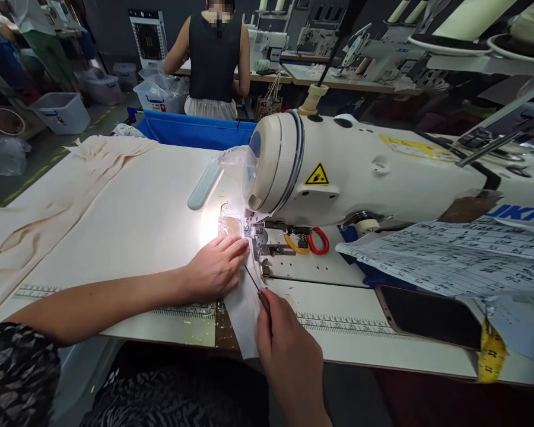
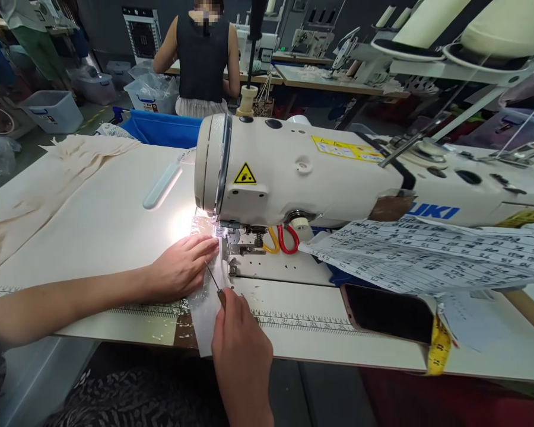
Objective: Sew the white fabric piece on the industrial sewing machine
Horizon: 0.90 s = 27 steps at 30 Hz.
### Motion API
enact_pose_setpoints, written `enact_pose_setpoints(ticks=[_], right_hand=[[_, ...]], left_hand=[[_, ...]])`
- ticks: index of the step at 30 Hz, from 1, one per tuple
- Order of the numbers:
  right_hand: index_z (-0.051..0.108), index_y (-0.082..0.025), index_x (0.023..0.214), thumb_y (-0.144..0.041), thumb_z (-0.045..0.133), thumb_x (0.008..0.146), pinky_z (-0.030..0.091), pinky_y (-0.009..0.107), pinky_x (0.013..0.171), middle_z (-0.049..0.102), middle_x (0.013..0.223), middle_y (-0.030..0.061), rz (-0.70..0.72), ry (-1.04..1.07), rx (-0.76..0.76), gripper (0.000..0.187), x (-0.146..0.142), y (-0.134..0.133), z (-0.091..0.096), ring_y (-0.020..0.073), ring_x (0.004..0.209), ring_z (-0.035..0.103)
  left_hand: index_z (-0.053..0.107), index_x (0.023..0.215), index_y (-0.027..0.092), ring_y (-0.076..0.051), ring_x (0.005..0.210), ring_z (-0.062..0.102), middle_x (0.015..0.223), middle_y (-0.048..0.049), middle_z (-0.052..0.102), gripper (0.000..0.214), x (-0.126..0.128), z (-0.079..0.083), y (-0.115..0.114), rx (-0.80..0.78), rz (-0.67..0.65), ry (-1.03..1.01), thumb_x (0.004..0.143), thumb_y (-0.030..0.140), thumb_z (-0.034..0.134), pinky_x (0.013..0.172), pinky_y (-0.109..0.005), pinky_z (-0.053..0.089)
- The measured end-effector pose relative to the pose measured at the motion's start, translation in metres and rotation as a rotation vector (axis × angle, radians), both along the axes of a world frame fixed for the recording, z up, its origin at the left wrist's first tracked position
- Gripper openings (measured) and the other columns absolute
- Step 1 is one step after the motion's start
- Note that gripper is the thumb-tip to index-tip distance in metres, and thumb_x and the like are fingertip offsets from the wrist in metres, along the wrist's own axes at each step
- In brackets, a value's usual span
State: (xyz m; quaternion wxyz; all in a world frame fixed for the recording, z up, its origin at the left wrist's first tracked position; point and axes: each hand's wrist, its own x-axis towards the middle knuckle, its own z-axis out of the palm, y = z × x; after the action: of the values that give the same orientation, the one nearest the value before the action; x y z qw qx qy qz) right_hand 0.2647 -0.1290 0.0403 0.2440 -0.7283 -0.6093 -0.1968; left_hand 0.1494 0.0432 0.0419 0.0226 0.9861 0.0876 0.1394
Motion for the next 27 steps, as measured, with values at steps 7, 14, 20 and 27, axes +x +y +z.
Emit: enact_pose_setpoints(ticks=[7, 14, 20, 27], right_hand=[[0.063, -0.015, 0.110, -0.019, 0.030, 0.106, 0.050, 0.021, 0.056, 0.075, 0.094, 0.0067, 0.008, 0.064, -0.044, 0.034, -0.001, 0.001, -0.001, 0.0149, 0.074, 0.072], [0.064, -0.014, 0.110, -0.018, 0.031, 0.104, 0.050, 0.021, 0.056, 0.075, 0.094, 0.0073, 0.013, 0.076, -0.030, 0.033, -0.002, 0.006, 0.000, 0.0155, 0.074, 0.072], [0.065, -0.015, 0.108, -0.019, 0.031, 0.104, 0.050, 0.022, 0.057, 0.075, 0.095, 0.0080, 0.008, 0.097, -0.028, 0.035, -0.002, 0.013, -0.004, 0.0157, 0.075, 0.073], [0.068, -0.015, 0.106, -0.019, 0.031, 0.103, 0.048, 0.021, 0.054, 0.076, 0.093, 0.0077, -0.015, 0.089, -0.017, 0.037, -0.003, 0.025, -0.008, 0.0156, 0.071, 0.072]], left_hand=[[0.054, 0.134, -0.006, -0.037, 0.133, 0.048, 0.142, -0.0259, 0.052, 0.049, -0.003, -0.003, -0.007, 0.039, -0.017, -0.004, 0.098, 0.023, 0.039, 0.109, -0.051, 0.047], [0.059, 0.128, -0.006, -0.037, 0.130, 0.050, 0.138, -0.0260, 0.056, 0.046, -0.003, 0.000, -0.012, 0.052, -0.032, -0.001, 0.095, 0.022, 0.042, 0.110, -0.052, 0.046], [0.061, 0.124, -0.002, -0.037, 0.131, 0.048, 0.138, -0.0246, 0.056, 0.043, -0.001, -0.003, -0.005, 0.048, -0.030, -0.032, 0.093, 0.020, 0.042, 0.110, -0.054, 0.045], [0.064, 0.119, 0.006, -0.033, 0.105, 0.054, 0.112, -0.0191, 0.061, 0.039, 0.007, 0.005, 0.003, -0.005, 0.106, -0.012, 0.087, 0.021, 0.047, 0.092, -0.050, 0.051]])
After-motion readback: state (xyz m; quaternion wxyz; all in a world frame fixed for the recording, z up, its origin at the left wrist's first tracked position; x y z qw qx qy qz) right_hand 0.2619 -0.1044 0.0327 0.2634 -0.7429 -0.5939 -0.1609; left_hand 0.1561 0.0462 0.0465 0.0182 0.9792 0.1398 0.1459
